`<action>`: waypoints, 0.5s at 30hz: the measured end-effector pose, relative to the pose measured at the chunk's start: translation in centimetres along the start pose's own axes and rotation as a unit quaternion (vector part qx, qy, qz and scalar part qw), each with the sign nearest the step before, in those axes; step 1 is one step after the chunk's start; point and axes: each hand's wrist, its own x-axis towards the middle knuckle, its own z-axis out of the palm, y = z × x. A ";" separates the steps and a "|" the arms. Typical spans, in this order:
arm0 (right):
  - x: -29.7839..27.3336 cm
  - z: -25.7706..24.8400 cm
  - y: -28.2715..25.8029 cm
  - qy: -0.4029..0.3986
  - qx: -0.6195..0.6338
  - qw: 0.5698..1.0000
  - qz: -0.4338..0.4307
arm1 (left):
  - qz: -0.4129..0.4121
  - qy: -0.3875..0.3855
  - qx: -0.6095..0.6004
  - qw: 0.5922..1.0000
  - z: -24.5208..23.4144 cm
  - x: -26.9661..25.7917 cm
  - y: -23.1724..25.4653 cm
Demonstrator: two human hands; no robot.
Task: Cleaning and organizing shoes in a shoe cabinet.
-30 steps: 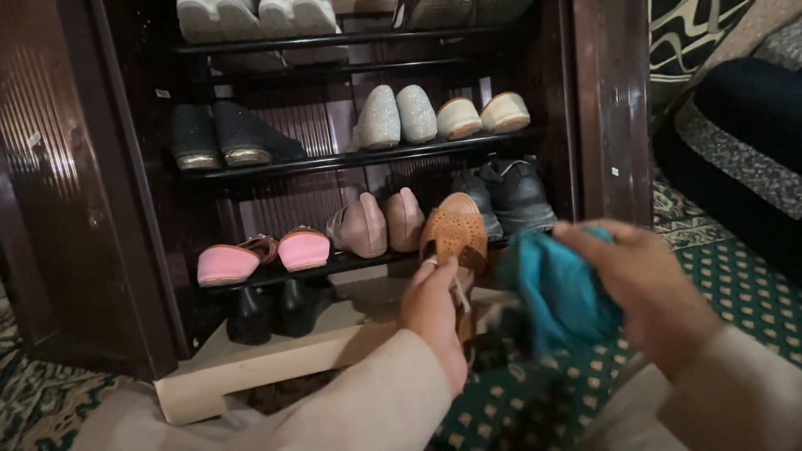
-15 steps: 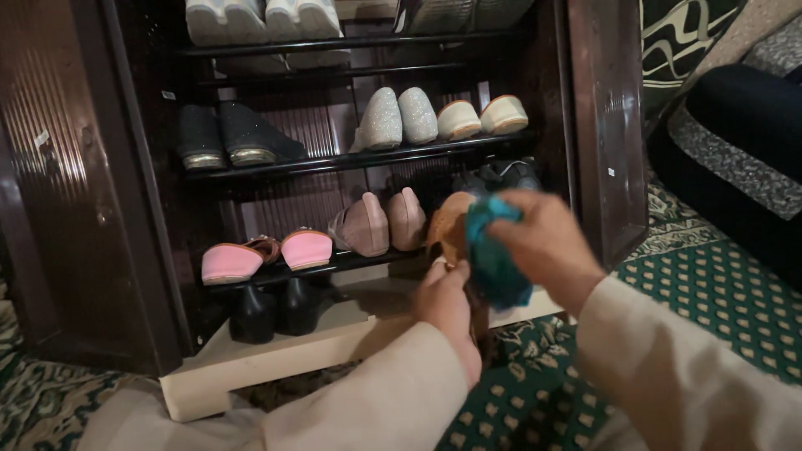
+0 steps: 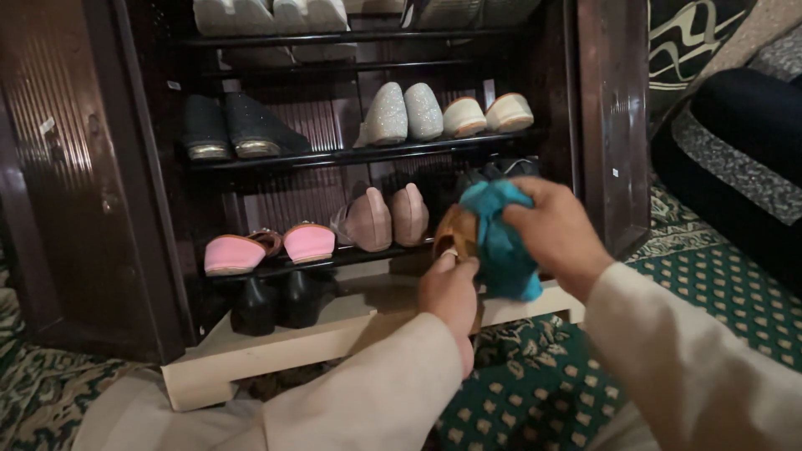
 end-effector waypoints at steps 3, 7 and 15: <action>-0.9 1.7 -1.9 0.021 -0.099 0.995 0.019 | -0.005 -0.027 -0.058 0.998 0.0 0.7 -1.1; -1.1 1.6 -0.2 -0.052 -0.160 0.986 -0.012 | -0.030 0.030 -0.019 0.999 -0.1 -0.4 0.6; -0.3 0.6 -0.1 0.048 -0.031 0.997 0.046 | -0.065 -0.013 -0.029 0.997 -0.6 0.2 1.6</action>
